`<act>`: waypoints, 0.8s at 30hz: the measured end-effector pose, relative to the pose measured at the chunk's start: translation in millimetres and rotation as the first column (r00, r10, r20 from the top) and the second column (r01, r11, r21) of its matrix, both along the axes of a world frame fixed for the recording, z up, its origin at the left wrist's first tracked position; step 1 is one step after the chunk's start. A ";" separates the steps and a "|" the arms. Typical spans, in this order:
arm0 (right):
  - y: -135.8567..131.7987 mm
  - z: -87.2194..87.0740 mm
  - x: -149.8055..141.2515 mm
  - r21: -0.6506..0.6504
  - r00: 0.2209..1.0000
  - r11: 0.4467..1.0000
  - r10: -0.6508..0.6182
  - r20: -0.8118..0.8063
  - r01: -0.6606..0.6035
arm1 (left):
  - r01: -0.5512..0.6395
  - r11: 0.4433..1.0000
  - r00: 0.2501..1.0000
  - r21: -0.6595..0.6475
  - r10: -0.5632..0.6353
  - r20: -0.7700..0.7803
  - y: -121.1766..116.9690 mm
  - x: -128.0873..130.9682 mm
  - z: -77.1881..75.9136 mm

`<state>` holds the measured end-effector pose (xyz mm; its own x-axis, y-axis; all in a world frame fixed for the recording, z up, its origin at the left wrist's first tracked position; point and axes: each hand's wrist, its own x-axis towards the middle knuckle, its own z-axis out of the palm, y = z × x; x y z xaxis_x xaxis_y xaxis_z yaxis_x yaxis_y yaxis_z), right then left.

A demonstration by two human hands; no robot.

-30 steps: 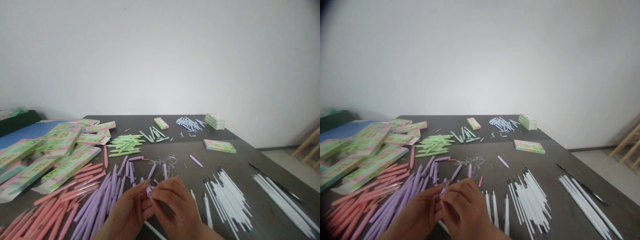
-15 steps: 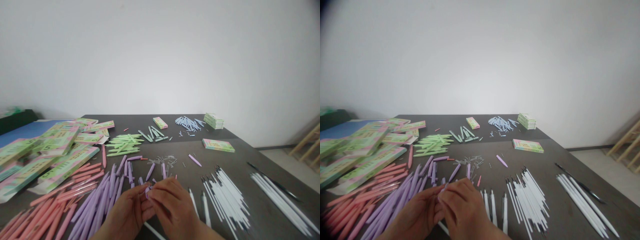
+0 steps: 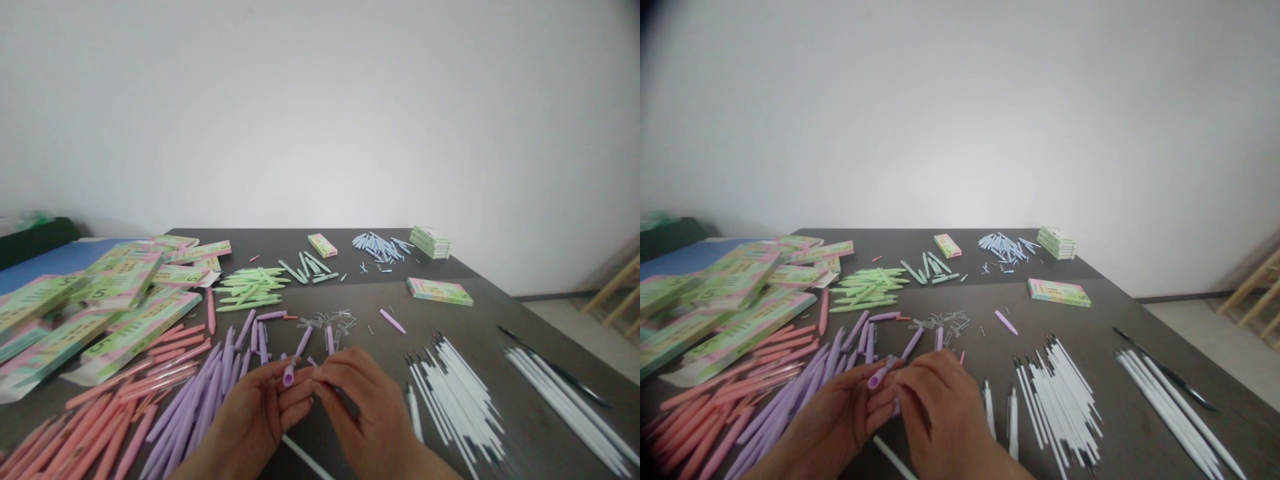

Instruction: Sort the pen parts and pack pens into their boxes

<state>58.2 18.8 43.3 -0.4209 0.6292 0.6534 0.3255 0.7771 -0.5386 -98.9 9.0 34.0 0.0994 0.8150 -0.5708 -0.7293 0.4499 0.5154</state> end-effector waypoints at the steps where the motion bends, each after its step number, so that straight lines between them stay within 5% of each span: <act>1: -0.3 2.2 2.2 -0.067 0.997 0.997 -0.025 0.074 0.030 | -0.016 1.000 0.999 -0.016 0.015 -0.034 0.9 -1.4 1.7; 3: -1.0 3.8 3.9 -0.206 0.945 0.974 -0.026 0.325 0.098 | -0.053 0.998 0.996 -0.030 0.051 -0.071 2.0 -3.8 4.8; 6: -2.3 -4.2 -1.5 -0.313 0.667 0.930 0.111 0.737 0.190 | -0.100 0.994 0.992 -0.032 0.097 -0.082 1.9 -6.4 7.8; 8: -3.3 -15.4 -8.4 -0.302 0.487 0.929 0.166 0.858 0.215 | -0.118 0.992 0.990 -0.035 0.114 -0.082 1.7 -7.3 8.6; 10: -4.2 -27.2 -14.5 -0.287 0.448 0.937 0.174 0.877 0.197 | -0.126 0.991 0.989 -0.040 0.122 -0.084 1.9 -7.7 9.1; 14: -5.1 -34.3 -17.6 -0.293 0.537 0.943 0.167 0.827 0.157 | -0.159 0.987 0.984 -0.014 0.157 -0.087 5.3 -10.0 9.9; 18: -3.9 -11.3 -6.1 -0.368 0.559 0.887 0.163 0.813 0.277 | -0.219 0.975 0.972 0.023 0.220 -0.081 11.1 -18.1 10.2; 22: -2.9 14.0 11.2 -0.569 0.872 0.804 0.143 0.468 0.174 | -0.280 0.959 0.956 0.050 0.283 -0.079 13.8 -23.2 8.8; 24: -3.1 17.7 14.6 -0.676 0.947 0.735 0.173 0.271 0.059 | -0.280 0.958 0.955 0.057 0.284 -0.088 13.1 -20.2 6.9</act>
<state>72.9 15.7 61.0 -0.5679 0.8180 -0.0913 0.5245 0.2742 -0.8060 -119.1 22.2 40.9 -0.1908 0.8263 -0.5299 -0.7703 0.2086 0.6026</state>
